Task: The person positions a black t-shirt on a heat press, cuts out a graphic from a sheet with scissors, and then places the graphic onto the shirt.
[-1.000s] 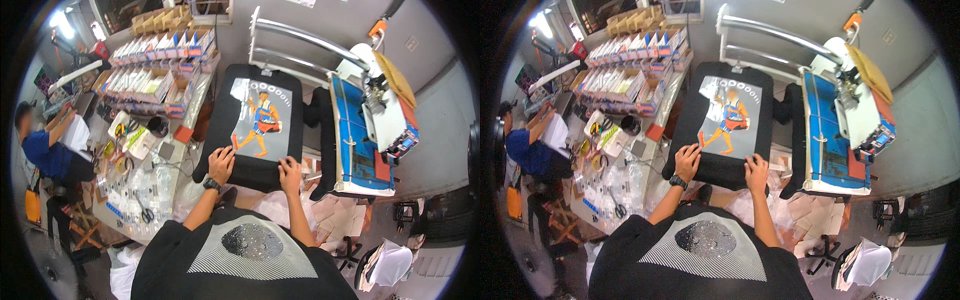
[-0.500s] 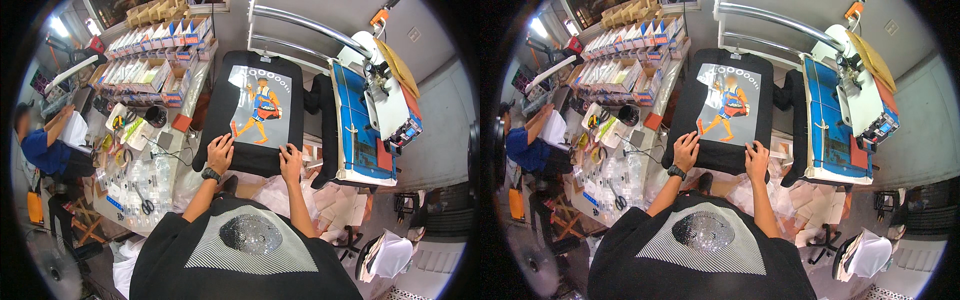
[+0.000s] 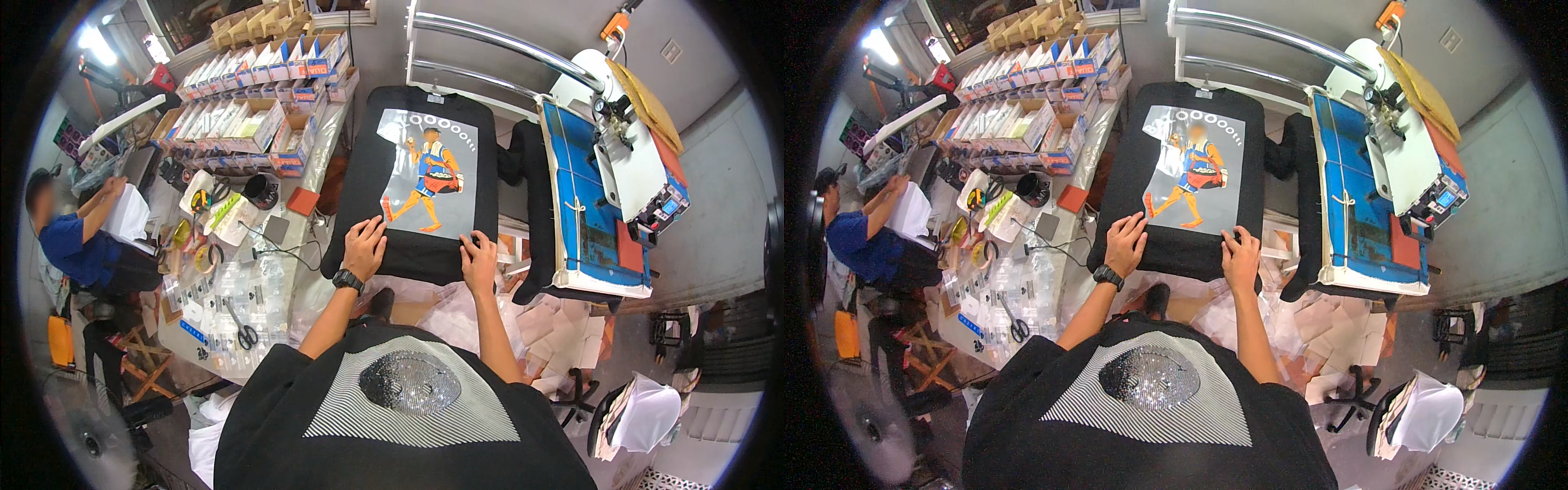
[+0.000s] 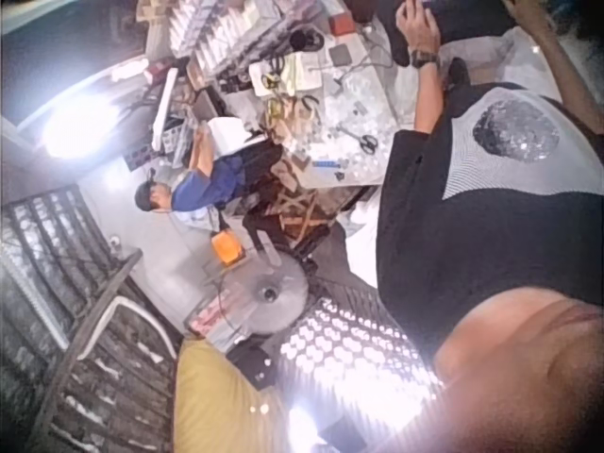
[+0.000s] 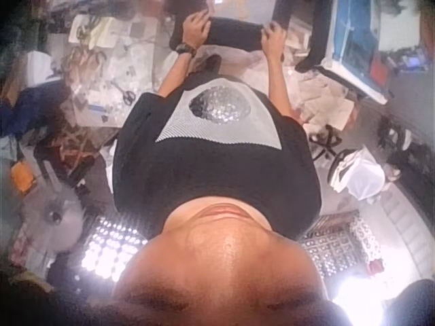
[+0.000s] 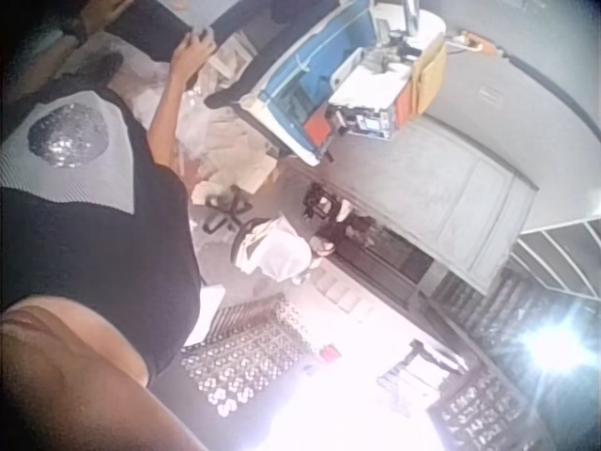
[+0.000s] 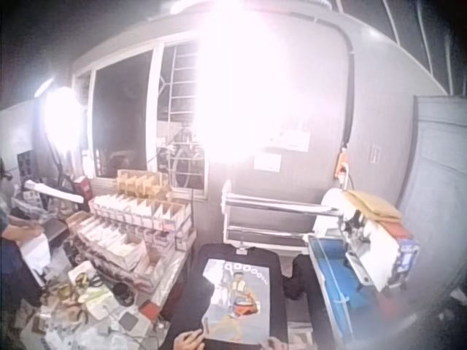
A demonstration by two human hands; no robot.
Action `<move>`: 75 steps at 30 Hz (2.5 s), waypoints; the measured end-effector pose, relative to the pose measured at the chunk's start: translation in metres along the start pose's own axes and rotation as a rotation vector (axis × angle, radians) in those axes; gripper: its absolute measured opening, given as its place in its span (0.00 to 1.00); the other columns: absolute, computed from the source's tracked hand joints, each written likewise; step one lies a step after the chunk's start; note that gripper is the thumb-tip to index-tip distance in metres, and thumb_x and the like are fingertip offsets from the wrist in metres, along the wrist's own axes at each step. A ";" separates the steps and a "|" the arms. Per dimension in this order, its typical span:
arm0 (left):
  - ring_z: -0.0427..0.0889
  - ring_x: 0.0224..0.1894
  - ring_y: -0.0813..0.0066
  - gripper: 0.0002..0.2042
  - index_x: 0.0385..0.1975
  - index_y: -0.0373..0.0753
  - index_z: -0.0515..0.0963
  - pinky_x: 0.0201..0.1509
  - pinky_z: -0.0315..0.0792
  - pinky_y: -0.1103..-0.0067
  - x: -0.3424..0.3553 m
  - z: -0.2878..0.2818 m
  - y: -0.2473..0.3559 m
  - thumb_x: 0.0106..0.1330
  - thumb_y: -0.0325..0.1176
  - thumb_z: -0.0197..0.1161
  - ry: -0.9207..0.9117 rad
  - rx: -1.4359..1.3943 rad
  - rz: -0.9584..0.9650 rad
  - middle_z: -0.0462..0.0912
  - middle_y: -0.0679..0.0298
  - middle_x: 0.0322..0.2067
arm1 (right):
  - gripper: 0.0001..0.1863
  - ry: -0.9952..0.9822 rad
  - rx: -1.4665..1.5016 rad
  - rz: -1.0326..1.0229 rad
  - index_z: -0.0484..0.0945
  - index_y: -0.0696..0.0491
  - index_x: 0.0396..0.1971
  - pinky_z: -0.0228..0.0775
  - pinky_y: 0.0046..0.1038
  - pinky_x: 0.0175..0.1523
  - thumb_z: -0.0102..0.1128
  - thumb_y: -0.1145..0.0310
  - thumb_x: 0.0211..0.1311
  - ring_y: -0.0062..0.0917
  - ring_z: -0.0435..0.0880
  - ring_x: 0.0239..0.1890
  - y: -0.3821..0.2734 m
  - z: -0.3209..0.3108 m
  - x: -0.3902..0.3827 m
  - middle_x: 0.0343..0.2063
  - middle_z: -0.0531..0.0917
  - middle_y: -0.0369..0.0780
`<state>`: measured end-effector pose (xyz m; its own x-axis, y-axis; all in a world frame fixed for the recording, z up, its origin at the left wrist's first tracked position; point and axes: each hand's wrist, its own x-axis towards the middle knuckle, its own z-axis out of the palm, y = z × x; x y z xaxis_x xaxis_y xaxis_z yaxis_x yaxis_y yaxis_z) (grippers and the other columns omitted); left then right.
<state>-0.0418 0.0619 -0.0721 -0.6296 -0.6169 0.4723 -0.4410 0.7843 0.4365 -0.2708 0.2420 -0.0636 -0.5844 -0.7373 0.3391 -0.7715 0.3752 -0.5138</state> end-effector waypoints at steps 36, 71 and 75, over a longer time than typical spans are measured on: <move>0.76 0.53 0.55 0.13 0.44 0.38 0.81 0.59 0.69 0.64 -0.111 -0.043 0.002 0.60 0.22 0.59 0.159 -0.115 -0.270 0.79 0.56 0.46 | 0.12 0.586 0.005 0.033 0.81 0.56 0.38 0.70 0.36 0.49 0.54 0.82 0.56 0.38 0.79 0.40 0.058 -0.202 0.031 0.37 0.80 0.44; 0.74 0.56 0.65 0.19 0.48 0.46 0.82 0.58 0.66 0.67 0.119 0.006 -0.051 0.57 0.41 0.71 -0.224 -0.103 0.022 0.78 0.67 0.54 | 0.23 -0.081 -0.132 0.067 0.79 0.42 0.55 0.56 0.44 0.65 0.62 0.56 0.58 0.39 0.67 0.62 0.014 0.010 0.110 0.57 0.73 0.39; 0.74 0.55 0.65 0.20 0.49 0.46 0.82 0.58 0.66 0.68 0.118 0.004 -0.052 0.57 0.42 0.71 -0.234 -0.088 0.018 0.78 0.68 0.53 | 0.24 -0.076 -0.130 0.057 0.79 0.42 0.55 0.56 0.43 0.65 0.63 0.56 0.57 0.39 0.67 0.62 0.015 0.013 0.109 0.57 0.73 0.39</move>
<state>-0.0954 -0.0514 -0.0422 -0.7723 -0.5628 0.2946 -0.3776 0.7797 0.4995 -0.3425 0.1600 -0.0443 -0.6115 -0.7510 0.2491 -0.7664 0.4840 -0.4222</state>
